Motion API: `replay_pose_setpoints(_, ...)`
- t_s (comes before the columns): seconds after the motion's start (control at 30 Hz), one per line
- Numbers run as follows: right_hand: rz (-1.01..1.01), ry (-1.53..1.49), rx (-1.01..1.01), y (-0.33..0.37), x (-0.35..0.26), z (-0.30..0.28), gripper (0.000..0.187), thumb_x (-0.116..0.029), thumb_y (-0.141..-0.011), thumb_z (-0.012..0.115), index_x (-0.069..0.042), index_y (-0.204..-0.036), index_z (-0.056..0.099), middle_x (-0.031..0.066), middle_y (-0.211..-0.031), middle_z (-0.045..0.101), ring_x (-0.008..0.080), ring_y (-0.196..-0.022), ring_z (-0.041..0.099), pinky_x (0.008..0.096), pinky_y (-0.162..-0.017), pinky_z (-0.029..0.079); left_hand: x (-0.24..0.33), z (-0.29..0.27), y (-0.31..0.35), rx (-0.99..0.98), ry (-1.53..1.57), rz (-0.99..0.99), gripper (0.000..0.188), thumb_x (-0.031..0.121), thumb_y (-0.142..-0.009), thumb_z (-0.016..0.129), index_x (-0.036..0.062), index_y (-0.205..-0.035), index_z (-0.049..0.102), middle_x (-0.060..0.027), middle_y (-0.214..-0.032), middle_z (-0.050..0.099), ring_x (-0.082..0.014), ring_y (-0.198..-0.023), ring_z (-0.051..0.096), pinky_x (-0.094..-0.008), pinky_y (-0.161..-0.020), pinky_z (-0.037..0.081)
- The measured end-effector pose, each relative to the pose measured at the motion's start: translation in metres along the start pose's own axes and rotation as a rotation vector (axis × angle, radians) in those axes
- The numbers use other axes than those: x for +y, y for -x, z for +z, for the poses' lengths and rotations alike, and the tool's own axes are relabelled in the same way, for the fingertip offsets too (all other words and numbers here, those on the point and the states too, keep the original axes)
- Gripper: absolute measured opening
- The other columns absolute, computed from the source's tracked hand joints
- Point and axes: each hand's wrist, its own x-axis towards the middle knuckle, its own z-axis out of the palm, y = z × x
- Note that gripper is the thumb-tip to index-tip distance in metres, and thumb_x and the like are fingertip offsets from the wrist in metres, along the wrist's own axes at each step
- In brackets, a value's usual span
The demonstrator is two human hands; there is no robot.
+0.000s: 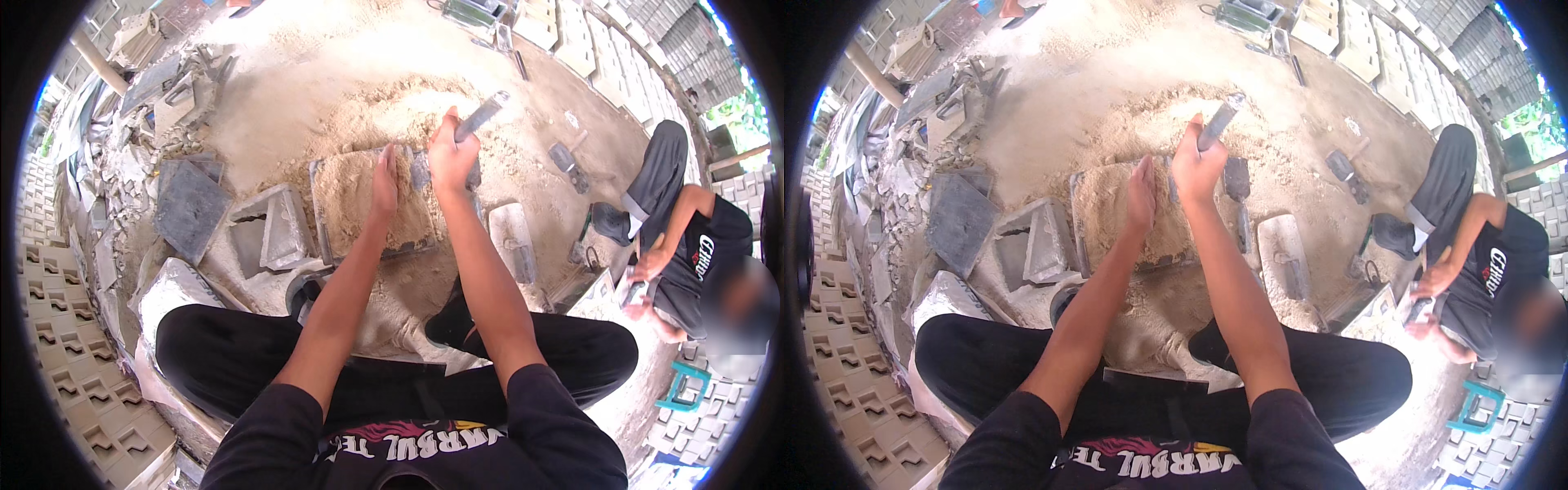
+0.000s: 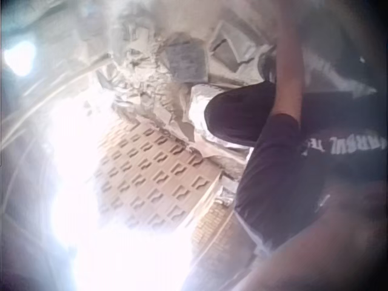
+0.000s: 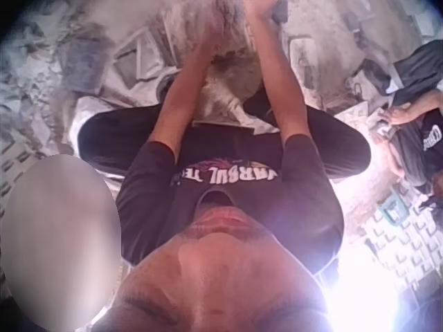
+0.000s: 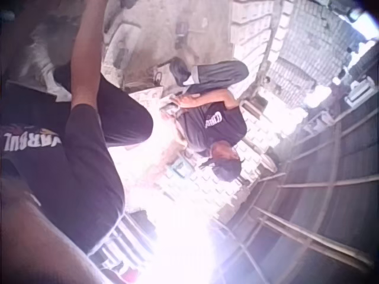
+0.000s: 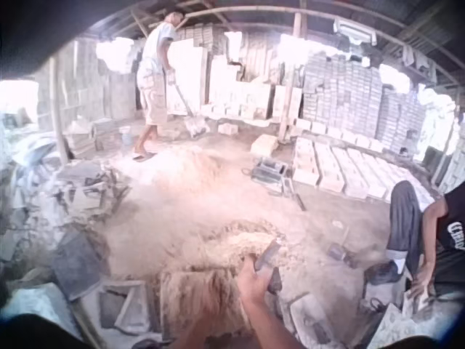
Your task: The person uses a trowel to scrape and level sand inside a rectangular mold while seated on the floor. They use their hands to pat down and compress the sand within the frame.
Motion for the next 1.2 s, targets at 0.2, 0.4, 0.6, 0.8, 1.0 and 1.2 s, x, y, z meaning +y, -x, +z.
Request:
replay_pose_setpoints(0.2,0.0,0.232,-0.096,-0.008,0.011,0.009,0.047,-0.027,-0.1,0.051,-0.006,-0.058,0.051,0.0017,-0.05,0.05,0.0106,-0.039,0.043,0.0304,-0.04,0.032,0.014,0.005,0.024,0.095,0.098,-0.069,0.068,0.047,-0.103,0.019,-0.0045,-0.148,0.023,-0.0181,-0.156,0.021,-0.0261,-0.146,0.017,-0.0369,-0.119,0.009)
replay_pose_setpoints(0.4,-0.092,0.231,-0.172,0.028,-0.007,0.005,0.051,-0.028,-0.098,0.054,-0.004,-0.053,0.05,0.0004,-0.045,0.046,0.0106,-0.041,0.041,0.0327,-0.043,0.031,0.023,-0.024,0.027,0.083,-0.319,0.134,0.066,0.047,-0.103,0.02,-0.0024,-0.144,0.035,-0.0193,-0.15,0.034,-0.0275,-0.144,0.025,-0.0402,-0.117,0.018)
replay_pose_setpoints(0.6,-0.029,0.228,-0.042,0.043,-0.004,-0.025,0.05,-0.029,-0.098,0.054,-0.001,-0.056,0.05,0.0014,-0.047,0.047,0.0115,-0.044,0.043,0.0334,-0.045,0.033,0.02,0.001,0.044,0.027,-1.266,0.185,0.063,0.041,-0.102,0.027,-0.0067,-0.142,0.036,-0.0256,-0.148,0.035,-0.0337,-0.144,0.024,-0.0438,-0.119,0.011)
replay_pose_setpoints(0.8,0.167,0.14,-0.233,0.027,-0.007,-0.06,0.048,-0.034,-0.099,0.052,-0.012,-0.057,0.046,-0.0005,-0.05,0.045,0.0097,-0.042,0.04,0.0289,-0.044,0.036,0.008,-0.028,0.019,0.265,-1.68,0.265,0.071,0.044,-0.099,0.03,-0.0093,-0.146,0.024,-0.0252,-0.155,0.019,-0.0357,-0.146,0.016,-0.0446,-0.119,0.007)
replay_pose_setpoints(1.0,0.225,0.315,-0.32,-0.008,-0.076,-0.139,0.049,-0.036,-0.099,0.054,-0.014,-0.058,0.038,-0.004,-0.049,0.037,0.0086,-0.041,0.037,0.0274,-0.043,0.034,0.038,-0.017,-0.002,-0.084,-1.718,0.046,0.07,0.045,-0.102,0.02,-0.0075,-0.148,0.015,-0.0223,-0.157,0.011,-0.0312,-0.147,0.008,-0.0398,-0.121,0.006)
replay_pose_setpoints(1.2,0.228,0.477,-0.309,-0.009,-0.115,-0.204,0.047,-0.033,-0.096,0.059,-0.016,-0.059,0.035,-0.0052,-0.05,0.034,0.0071,-0.04,0.032,0.0261,-0.04,0.027,0.018,0.008,0.007,-0.37,-1.757,0.131,0.07,0.046,-0.102,0.016,-0.006,-0.149,0.011,-0.021,-0.157,0.011,-0.0299,-0.147,0.007,-0.0376,-0.121,0.006)
